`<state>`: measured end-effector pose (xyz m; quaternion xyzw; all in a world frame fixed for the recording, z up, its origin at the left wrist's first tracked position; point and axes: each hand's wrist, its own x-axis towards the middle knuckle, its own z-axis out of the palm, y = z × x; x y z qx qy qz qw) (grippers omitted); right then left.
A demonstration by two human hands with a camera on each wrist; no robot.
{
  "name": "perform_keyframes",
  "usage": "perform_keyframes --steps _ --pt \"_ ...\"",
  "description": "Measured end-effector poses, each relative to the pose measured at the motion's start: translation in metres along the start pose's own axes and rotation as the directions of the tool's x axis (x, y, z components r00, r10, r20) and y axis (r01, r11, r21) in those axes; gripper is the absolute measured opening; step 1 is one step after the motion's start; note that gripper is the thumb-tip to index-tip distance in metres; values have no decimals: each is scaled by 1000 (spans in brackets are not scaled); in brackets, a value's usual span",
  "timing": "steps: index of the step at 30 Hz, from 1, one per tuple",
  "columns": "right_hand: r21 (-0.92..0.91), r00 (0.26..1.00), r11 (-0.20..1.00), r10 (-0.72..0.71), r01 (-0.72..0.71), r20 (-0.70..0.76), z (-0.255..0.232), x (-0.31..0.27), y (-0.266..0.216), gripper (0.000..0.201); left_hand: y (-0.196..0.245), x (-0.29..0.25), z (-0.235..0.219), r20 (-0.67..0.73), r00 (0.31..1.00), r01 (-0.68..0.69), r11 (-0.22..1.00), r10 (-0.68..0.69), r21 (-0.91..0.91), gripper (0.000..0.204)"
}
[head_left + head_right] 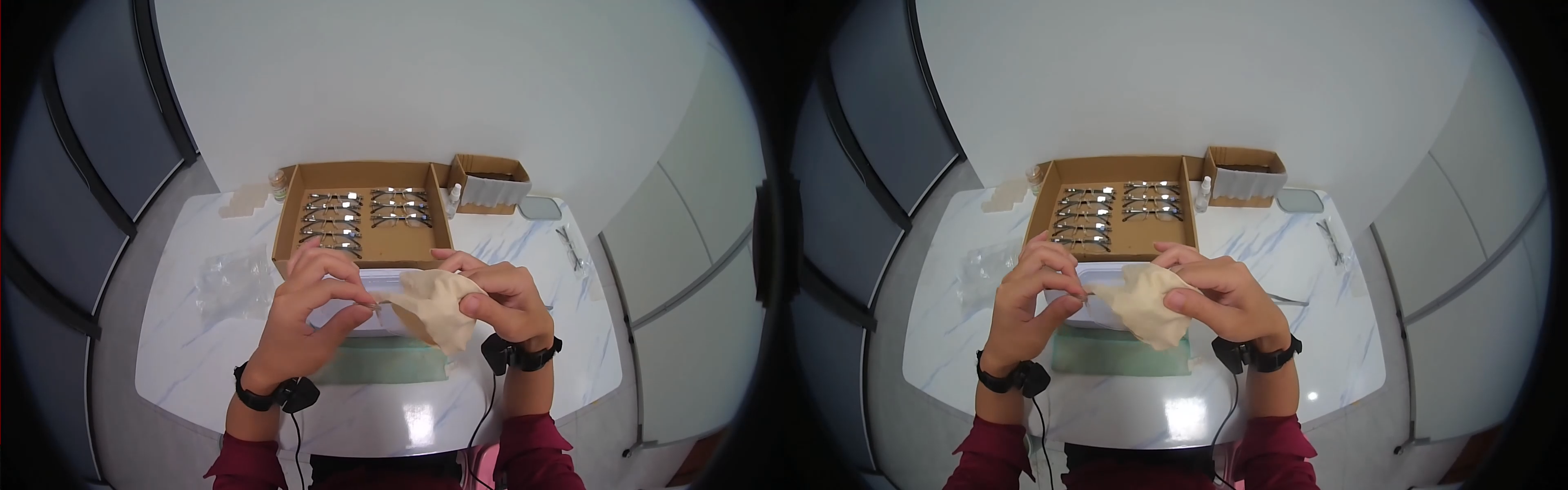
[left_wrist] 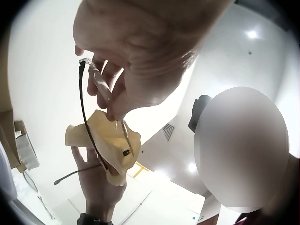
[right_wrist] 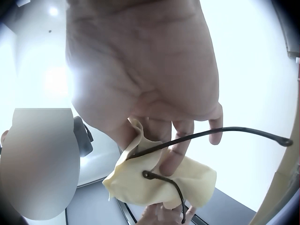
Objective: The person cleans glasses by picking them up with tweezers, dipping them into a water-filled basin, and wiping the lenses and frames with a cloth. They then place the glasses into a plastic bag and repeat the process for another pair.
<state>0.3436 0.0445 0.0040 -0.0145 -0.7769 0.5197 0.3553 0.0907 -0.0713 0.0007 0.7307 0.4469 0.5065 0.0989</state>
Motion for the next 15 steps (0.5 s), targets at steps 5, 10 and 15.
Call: perform_keyframes --steps 5,10,15 --pt "10 1000 1000 -14 14 12 0 1 1 16 -1 -1 -3 -1 999 43 994 -43 -102 8" --pt "-19 998 999 29 -28 62 5 3 -1 23 -2 -1 -1 153 987 53 998 -46 -46 6" --pt "27 996 999 36 -39 80 5 2 -1 25 -7 -3 -3 365 928 209 912 -72 -352 7"
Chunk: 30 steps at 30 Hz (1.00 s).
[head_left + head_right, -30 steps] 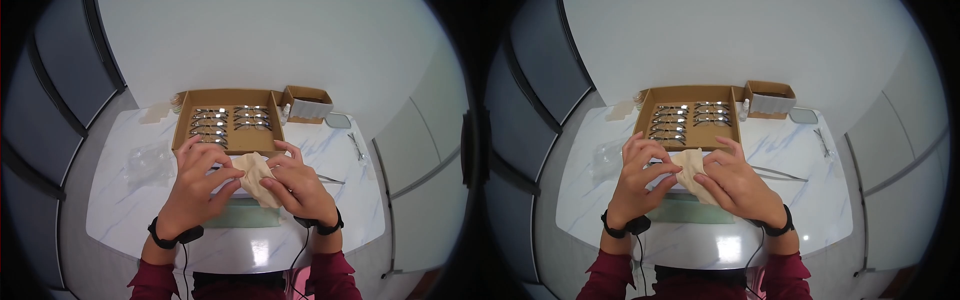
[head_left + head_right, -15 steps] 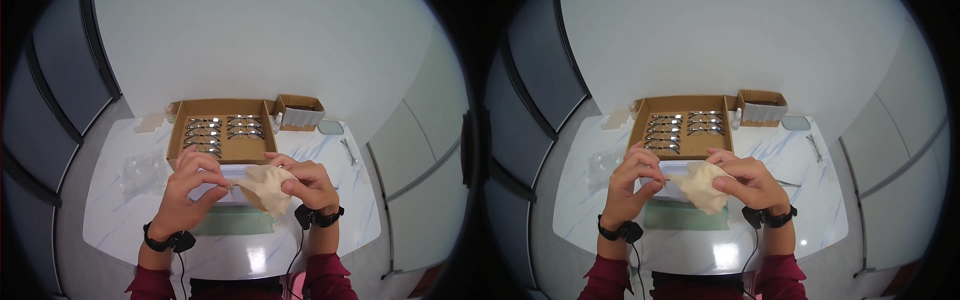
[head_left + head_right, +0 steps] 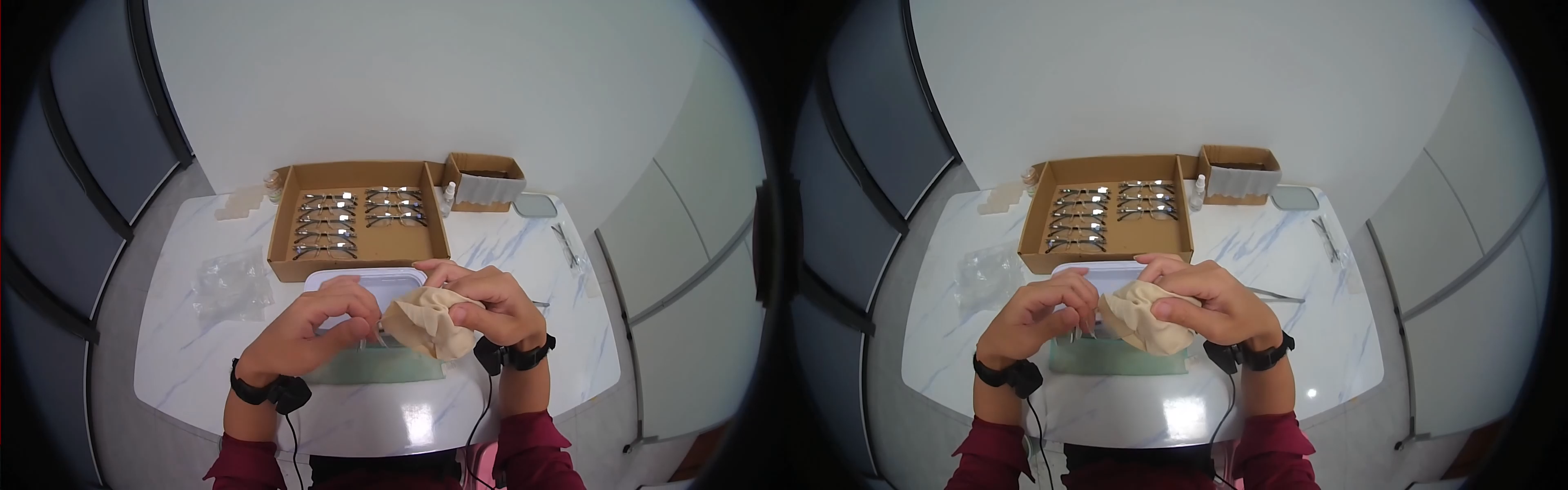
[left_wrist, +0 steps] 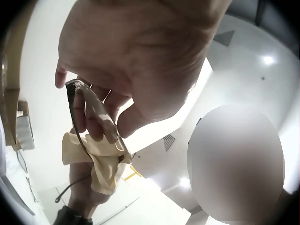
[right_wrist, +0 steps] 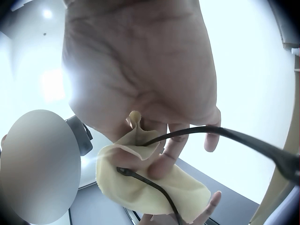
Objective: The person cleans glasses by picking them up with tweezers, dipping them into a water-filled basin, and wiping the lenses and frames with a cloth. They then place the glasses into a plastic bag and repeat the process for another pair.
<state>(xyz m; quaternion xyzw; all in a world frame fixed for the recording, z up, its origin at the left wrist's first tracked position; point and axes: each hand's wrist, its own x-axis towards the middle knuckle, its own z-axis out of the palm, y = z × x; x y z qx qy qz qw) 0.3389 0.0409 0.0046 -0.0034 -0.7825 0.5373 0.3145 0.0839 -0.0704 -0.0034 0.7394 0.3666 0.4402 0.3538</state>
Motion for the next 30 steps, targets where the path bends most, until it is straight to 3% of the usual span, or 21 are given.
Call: perform_keyframes --steps 1,2,4,8,10,15,17,19,22,24,26,30 --pt "14 1000 1000 -11 10 5 1 0 0 26 -1 0 0 93 994 64 986 -50 -151 12" --pt "27 1000 999 -22 22 10 1 1 -1 27 0 0 3 97 994 66 986 -51 -154 12" --pt "44 1000 999 -29 29 5 3 1 -3 28 2 -1 11 238 956 267 839 -170 -475 21" --pt "86 994 992 -98 93 52 -4 -1 1 23 -3 0 13 266 945 296 840 -189 -454 23" --pt "73 995 995 -68 63 74 -6 -1 3 23 -5 0 14 91 970 242 838 -228 -489 24" --pt "61 996 998 21 -26 84 -8 -2 11 25 -8 1 10 -57 993 76 944 -99 -321 25" --pt "98 996 991 86 -88 30 -10 -6 17 26 -3 1 12 -113 990 47 962 -80 -268 26" --pt "121 992 985 128 -125 -21 -9 -8 13 27 3 1 14 -303 940 69 958 -156 -280 41" --pt "151 981 975 179 -166 -78 -14 -9 17 29 2 -2 3 -404 907 -34 934 -120 -355 41" --pt "154 979 973 185 -170 -86 -15 -7 18 30 3 -4 -3 -409 903 -21 936 -134 -352 39" --pt "146 932 950 302 -276 -200 -12 -5 14 32 3 -5 -6 -414 898 -7 936 -149 -352 38" --pt "180 905 916 389 -360 -172 -25 -8 18 32 -4 -4 -7 -508 846 -78 904 -163 -420 34"
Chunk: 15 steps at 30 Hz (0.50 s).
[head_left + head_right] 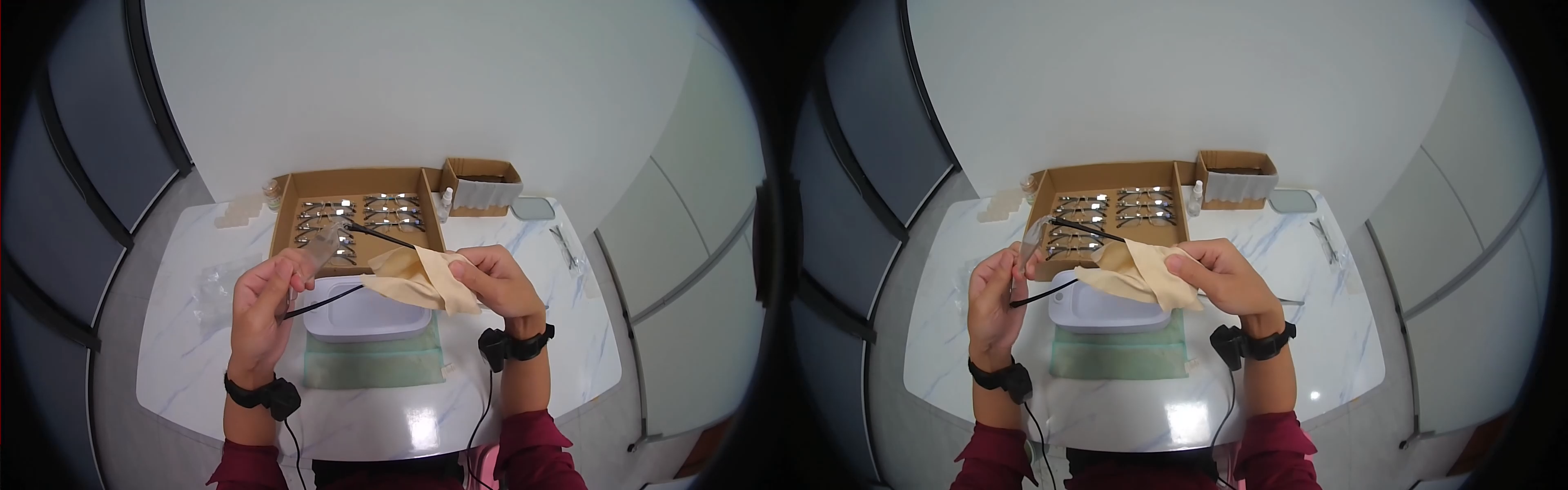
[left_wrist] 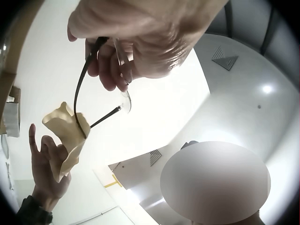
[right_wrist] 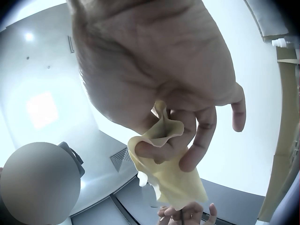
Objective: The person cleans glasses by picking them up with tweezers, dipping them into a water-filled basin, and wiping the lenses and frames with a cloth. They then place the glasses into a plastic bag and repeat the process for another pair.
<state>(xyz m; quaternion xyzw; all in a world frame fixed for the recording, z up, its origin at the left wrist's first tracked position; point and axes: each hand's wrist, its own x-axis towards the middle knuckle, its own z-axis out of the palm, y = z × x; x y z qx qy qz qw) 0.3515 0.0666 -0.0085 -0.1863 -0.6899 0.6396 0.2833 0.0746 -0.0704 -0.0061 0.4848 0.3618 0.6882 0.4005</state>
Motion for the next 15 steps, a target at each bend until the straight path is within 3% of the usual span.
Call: perform_keyframes --steps 2,6,8,9,12,13,15 --pt "-51 997 995 79 -80 -20 -4 0 1 32 0 1 1 -21 1000 13 999 -14 -36 34" --pt "-57 996 995 74 -77 -50 -13 -2 -3 32 -2 3 4 -123 990 48 993 -62 -111 33" --pt "-159 974 986 15 -53 -227 -25 -5 -3 32 -3 5 0 -185 981 29 989 -56 -146 32" --pt "-157 975 986 14 -49 -220 -29 -6 -2 32 -4 5 -6 -177 983 26 991 -50 -133 30" --pt "-282 867 957 -199 71 -457 -26 -3 -1 32 -10 5 -11 -162 985 45 993 -62 -108 28" --pt "-277 875 958 -195 73 -444 -20 -4 -7 32 -12 5 -10 -141 987 67 993 -80 -101 27" --pt "-456 805 890 -276 8 -524 -11 -6 -15 30 -14 4 -5 -131 985 95 986 -113 -133 26"
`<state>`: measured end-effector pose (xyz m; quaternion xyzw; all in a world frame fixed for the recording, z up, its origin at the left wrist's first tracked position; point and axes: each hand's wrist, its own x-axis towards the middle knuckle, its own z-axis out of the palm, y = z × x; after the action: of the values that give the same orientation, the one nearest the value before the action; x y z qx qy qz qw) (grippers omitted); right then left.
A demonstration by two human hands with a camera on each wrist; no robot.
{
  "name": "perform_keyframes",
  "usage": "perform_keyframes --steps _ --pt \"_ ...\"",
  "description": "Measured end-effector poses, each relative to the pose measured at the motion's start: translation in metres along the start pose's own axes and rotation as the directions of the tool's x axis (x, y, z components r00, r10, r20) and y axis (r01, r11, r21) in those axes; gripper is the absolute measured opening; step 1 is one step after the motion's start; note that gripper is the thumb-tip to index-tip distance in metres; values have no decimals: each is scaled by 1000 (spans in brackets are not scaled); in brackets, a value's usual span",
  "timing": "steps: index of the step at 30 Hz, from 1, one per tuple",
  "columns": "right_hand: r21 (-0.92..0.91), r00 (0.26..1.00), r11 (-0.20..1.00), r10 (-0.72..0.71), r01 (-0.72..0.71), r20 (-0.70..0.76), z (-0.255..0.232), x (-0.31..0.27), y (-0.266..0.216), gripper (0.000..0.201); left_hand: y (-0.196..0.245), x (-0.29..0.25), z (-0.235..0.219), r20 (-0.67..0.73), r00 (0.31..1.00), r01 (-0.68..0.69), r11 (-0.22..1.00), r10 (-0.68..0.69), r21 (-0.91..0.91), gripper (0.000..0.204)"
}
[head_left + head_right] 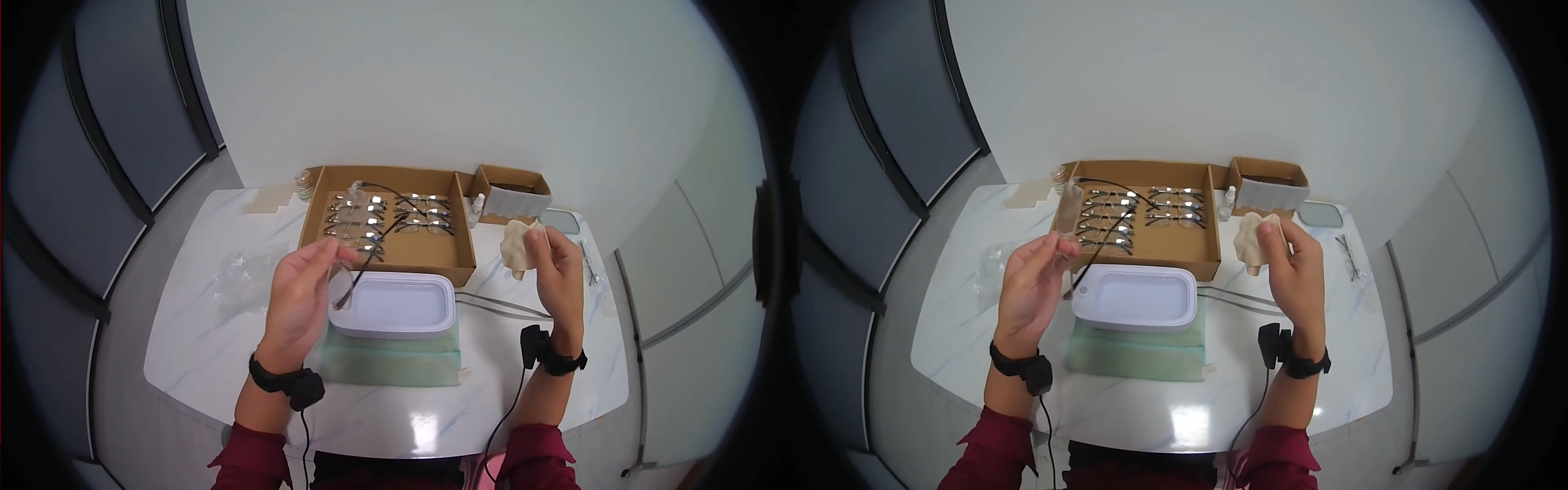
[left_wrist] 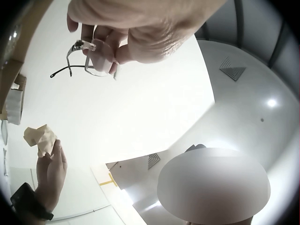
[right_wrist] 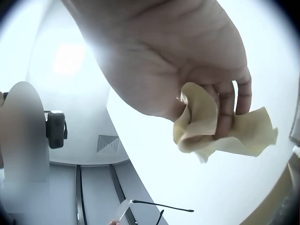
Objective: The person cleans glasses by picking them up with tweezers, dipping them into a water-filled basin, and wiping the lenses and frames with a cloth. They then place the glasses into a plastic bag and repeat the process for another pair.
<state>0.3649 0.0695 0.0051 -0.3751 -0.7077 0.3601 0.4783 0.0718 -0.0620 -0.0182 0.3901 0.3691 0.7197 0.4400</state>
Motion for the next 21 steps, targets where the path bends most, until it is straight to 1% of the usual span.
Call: perform_keyframes --steps 1,2,4,5,6,7,8,10,12,13,14,16,17,18,20,21 --pt "-125 992 989 -94 84 -79 4 -2 3 23 -1 0 4 16 999 28 1000 -28 -11 25" --pt "-122 993 989 -91 81 -75 5 -3 1 23 -2 -1 6 37 998 58 998 -57 -21 24" --pt "-339 948 899 -313 278 -51 9 -7 -8 16 -4 -3 7 43 996 73 997 -72 -26 23" --pt "-339 949 899 -311 276 -52 12 -8 -9 16 -4 -4 9 76 994 81 996 -78 -36 23" --pt "-277 945 912 -325 302 -43 15 -8 -10 14 -4 -4 11 109 990 89 995 -84 -46 22" --pt "-214 940 921 -340 325 -35 19 -10 -11 12 -4 -5 14 110 990 92 995 -87 -45 22" --pt "-214 941 922 -337 322 -36 23 -11 -14 12 -4 -6 18 108 989 110 991 -102 -74 23" --pt "-253 910 881 -415 400 -7 31 -14 -22 10 -7 -5 19 105 988 127 987 -116 -102 24" --pt "-251 909 878 -417 408 16 41 -18 -23 8 -16 -2 15 129 981 167 964 -143 -205 21" --pt "-313 821 766 -564 562 93 47 -20 -24 9 -16 -2 18 131 981 167 965 -142 -202 21" --pt "-359 707 624 -684 694 178 53 -22 -25 10 -17 -2 21 117 982 170 962 -148 -212 21" --pt "-306 597 515 -728 801 337 68 -26 -28 12 -22 -1 27 108 982 176 960 -156 -218 20" --pt "-267 561 494 -729 828 392 75 -29 -30 12 -27 0 28 82 985 168 956 -152 -239 23" --pt "-268 563 496 -729 826 390 81 -33 -29 12 -30 0 29 55 987 158 953 -149 -259 26" --pt "-146 535 527 -733 837 420 91 -37 -23 12 -31 0 36 38 990 139 961 -134 -239 26" --pt "-112 521 533 -725 838 450 92 -37 -19 13 -31 0 38 22 993 121 968 -119 -220 25"
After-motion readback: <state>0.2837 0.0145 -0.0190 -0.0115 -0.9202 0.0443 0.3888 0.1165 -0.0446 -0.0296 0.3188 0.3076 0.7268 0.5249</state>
